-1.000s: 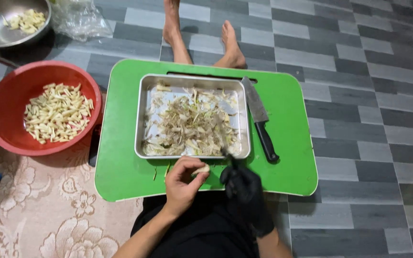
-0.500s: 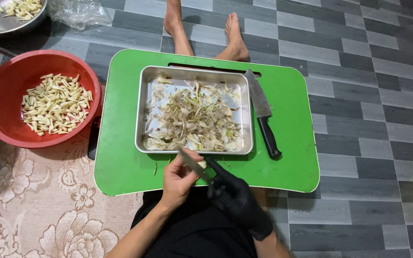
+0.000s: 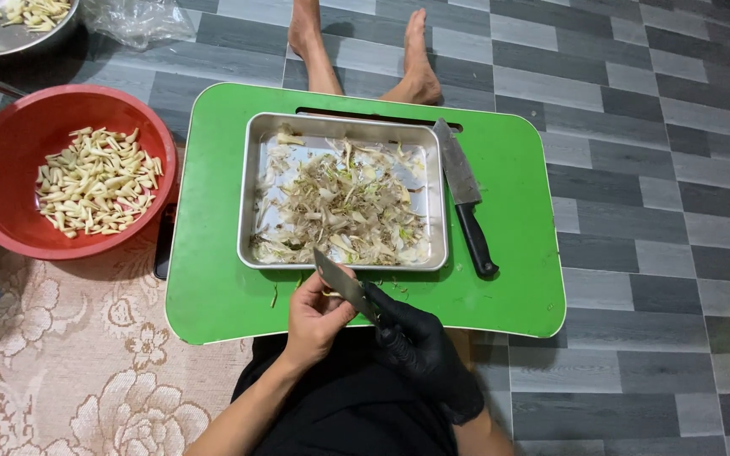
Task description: Peeling and trimming garlic cloves using a knife on a small table while sitting on the floor.
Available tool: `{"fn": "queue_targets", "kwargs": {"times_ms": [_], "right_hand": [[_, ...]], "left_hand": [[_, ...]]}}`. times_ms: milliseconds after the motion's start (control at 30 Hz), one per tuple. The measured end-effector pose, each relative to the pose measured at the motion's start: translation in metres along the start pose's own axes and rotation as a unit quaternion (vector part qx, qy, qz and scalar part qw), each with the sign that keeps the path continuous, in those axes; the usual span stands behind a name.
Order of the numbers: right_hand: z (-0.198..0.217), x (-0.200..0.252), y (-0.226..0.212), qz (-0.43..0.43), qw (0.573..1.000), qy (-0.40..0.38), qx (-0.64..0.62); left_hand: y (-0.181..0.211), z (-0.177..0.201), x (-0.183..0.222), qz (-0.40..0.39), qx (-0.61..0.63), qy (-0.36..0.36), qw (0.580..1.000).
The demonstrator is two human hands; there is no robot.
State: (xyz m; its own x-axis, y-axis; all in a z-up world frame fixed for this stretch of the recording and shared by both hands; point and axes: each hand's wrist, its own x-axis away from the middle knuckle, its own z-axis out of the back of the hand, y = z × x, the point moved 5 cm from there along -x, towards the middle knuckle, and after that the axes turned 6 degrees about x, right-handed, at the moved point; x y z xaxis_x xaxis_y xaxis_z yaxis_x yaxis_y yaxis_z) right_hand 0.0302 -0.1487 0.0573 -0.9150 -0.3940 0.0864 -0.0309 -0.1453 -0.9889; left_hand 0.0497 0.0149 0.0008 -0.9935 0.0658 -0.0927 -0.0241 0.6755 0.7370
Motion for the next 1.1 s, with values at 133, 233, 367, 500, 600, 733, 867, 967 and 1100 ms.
{"fn": "queue_targets", "kwargs": {"times_ms": [133, 233, 367, 500, 600, 733, 867, 967, 1100], "right_hand": [[-0.003, 0.002, 0.031, -0.013, 0.995, 0.026, -0.095], [-0.009, 0.000, 0.028, 0.036, 0.994, 0.025, -0.097], [-0.011, -0.003, 0.021, 0.019, 0.995, 0.048, -0.081], [-0.012, -0.005, 0.025, 0.024, 0.993, 0.053, -0.100], [0.010, -0.018, 0.062, -0.017, 0.987, 0.139, -0.083], [0.030, -0.013, 0.053, -0.021, 0.990, 0.132, -0.042], [0.028, -0.011, 0.031, -0.011, 0.994, 0.101, -0.037], [0.020, -0.008, 0.021, 0.007, 0.995, 0.083, -0.051], [0.020, -0.002, 0.035, -0.033, 0.987, 0.109, -0.110]], "left_hand": [[-0.001, 0.003, -0.002, -0.024, -0.037, -0.002, 0.999], [0.000, 0.002, -0.005, -0.038, -0.036, -0.015, 0.999], [-0.005, 0.006, -0.008, -0.033, 0.010, -0.021, 0.999], [-0.005, 0.006, -0.012, -0.038, 0.036, -0.029, 0.998], [-0.006, 0.001, -0.003, -0.017, -0.021, -0.061, 0.998], [0.004, -0.005, -0.004, -0.035, -0.037, -0.052, 0.997], [0.004, -0.013, -0.007, -0.013, 0.019, -0.043, 0.999], [0.002, -0.011, -0.005, -0.001, 0.011, -0.028, 1.000], [0.007, -0.016, -0.008, -0.023, -0.029, -0.045, 0.998]]}}
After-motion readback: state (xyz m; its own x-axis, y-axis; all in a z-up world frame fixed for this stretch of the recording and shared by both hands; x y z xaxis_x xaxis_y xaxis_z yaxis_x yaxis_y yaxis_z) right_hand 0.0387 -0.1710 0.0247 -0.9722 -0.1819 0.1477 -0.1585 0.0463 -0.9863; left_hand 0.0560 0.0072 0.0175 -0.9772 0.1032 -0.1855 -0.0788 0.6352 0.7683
